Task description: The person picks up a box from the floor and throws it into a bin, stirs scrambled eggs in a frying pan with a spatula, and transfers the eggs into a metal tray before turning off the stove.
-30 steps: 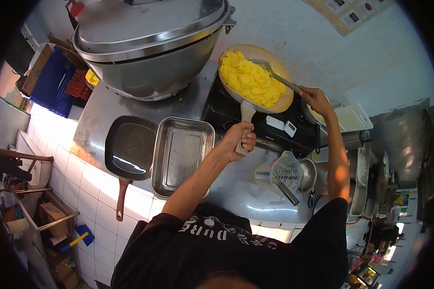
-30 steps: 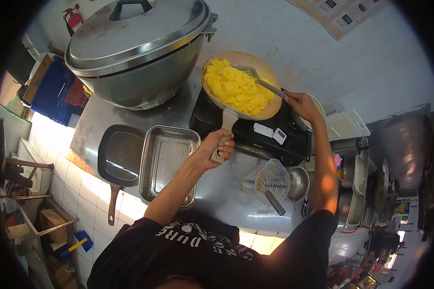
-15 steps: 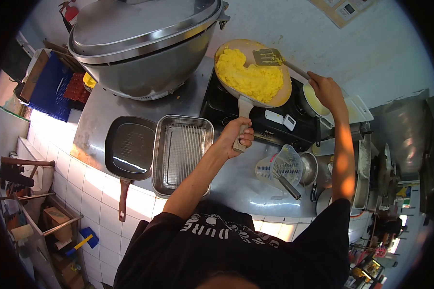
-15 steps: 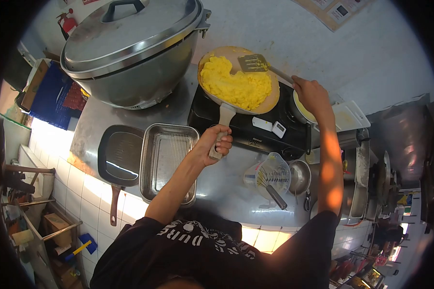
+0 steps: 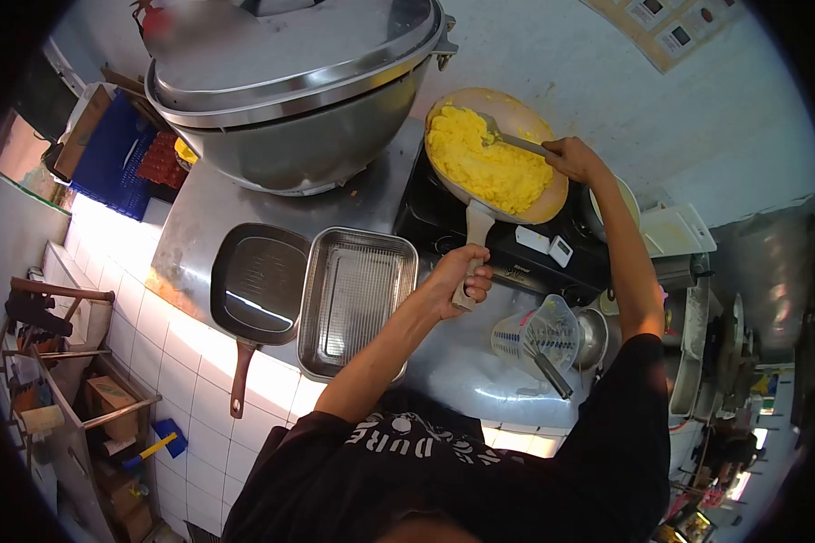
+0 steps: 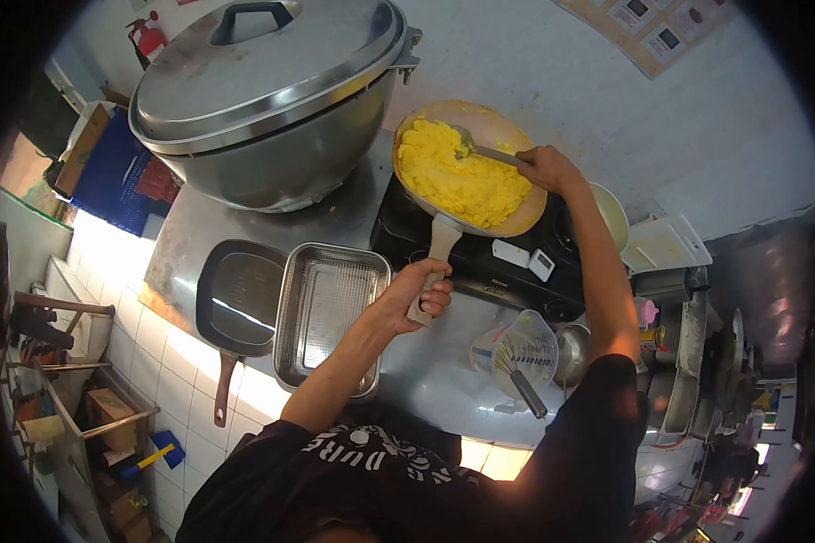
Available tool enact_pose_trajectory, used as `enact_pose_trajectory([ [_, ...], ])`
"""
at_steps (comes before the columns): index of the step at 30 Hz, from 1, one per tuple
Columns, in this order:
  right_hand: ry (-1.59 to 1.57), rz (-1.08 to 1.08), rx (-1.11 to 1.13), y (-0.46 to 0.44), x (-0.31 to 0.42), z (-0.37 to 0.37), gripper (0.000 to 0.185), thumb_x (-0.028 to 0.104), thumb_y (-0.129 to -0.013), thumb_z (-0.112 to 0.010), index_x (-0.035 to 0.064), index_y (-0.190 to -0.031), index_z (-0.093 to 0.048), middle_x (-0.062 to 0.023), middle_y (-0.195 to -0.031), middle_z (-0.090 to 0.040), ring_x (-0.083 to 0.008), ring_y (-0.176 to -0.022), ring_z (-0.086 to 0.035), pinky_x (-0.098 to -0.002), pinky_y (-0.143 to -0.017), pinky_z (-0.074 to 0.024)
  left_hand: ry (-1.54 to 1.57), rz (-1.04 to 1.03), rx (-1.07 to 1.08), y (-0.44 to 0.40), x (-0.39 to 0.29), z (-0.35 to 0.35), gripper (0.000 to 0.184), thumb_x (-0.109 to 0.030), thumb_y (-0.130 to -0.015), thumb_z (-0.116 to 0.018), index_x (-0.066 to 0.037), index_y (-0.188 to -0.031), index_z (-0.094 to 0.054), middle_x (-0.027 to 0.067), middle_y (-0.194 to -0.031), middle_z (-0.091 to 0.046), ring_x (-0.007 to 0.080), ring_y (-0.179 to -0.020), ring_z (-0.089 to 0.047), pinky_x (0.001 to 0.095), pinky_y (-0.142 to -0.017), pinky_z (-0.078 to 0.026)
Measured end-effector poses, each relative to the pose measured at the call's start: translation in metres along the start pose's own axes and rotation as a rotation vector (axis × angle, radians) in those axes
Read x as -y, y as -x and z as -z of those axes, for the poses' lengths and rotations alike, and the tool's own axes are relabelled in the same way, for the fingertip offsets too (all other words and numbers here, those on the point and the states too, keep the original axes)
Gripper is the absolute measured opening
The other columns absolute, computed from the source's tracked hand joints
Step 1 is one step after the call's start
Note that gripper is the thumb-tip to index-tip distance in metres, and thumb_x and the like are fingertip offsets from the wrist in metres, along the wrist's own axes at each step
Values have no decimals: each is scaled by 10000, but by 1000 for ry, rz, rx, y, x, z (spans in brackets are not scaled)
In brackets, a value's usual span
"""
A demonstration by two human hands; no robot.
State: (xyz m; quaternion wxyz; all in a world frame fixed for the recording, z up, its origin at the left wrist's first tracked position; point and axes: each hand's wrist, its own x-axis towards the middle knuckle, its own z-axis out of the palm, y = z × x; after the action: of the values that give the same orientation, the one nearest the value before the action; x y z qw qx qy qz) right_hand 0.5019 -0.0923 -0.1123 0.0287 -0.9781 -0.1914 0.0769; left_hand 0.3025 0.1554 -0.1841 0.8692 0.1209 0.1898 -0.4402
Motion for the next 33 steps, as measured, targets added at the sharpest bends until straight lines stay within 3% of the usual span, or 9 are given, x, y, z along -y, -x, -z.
enact_pose_trajectory([
  [14,287,176,-174,122,73,44,422,102,-732,-516,159,-1150,-522,-118,-822,-567,-299,-709,-574,-410,-639,-456,68,22,48,-2,-4,-2,113,-167,-825,-489,-68,-790,-449,-19,-569,-367,34,-386,-299,157,-303,-261],
  [19,282,40,-60,172,123,58,514,56,-719,-521,157,-1219,-456,-115,-838,-535,-305,-720,-570,-394,-641,-471,70,21,73,-4,-4,1,125,-176,-827,-492,-64,-786,-455,-20,-566,-370,33,-385,-298,155,-303,-263],
  [23,348,-14,-2,184,143,42,452,39,-749,-497,116,-1193,-465,-109,-849,-538,-293,-689,-596,-385,-593,-487,72,26,67,-5,-3,1,130,-182,-829,-489,-64,-786,-456,-21,-565,-372,32,-388,-301,155,-303,-262],
  [30,165,-236,-178,120,128,-30,465,46,-738,-486,108,-1199,-461,-181,-859,-550,-328,-727,-587,-414,-634,-480,14,-3,48,-4,0,0,121,-175,-827,-488,-64,-788,-457,-22,-565,-372,33,-388,-303,156,-305,-264],
  [33,104,-283,-270,126,112,-19,428,57,-747,-479,100,-1172,-500,-203,-852,-557,-339,-743,-581,-422,-666,-467,16,-13,50,-5,-1,-1,118,-174,-829,-487,-63,-798,-459,-21,-566,-372,33,-389,-303,156,-307,-266],
])
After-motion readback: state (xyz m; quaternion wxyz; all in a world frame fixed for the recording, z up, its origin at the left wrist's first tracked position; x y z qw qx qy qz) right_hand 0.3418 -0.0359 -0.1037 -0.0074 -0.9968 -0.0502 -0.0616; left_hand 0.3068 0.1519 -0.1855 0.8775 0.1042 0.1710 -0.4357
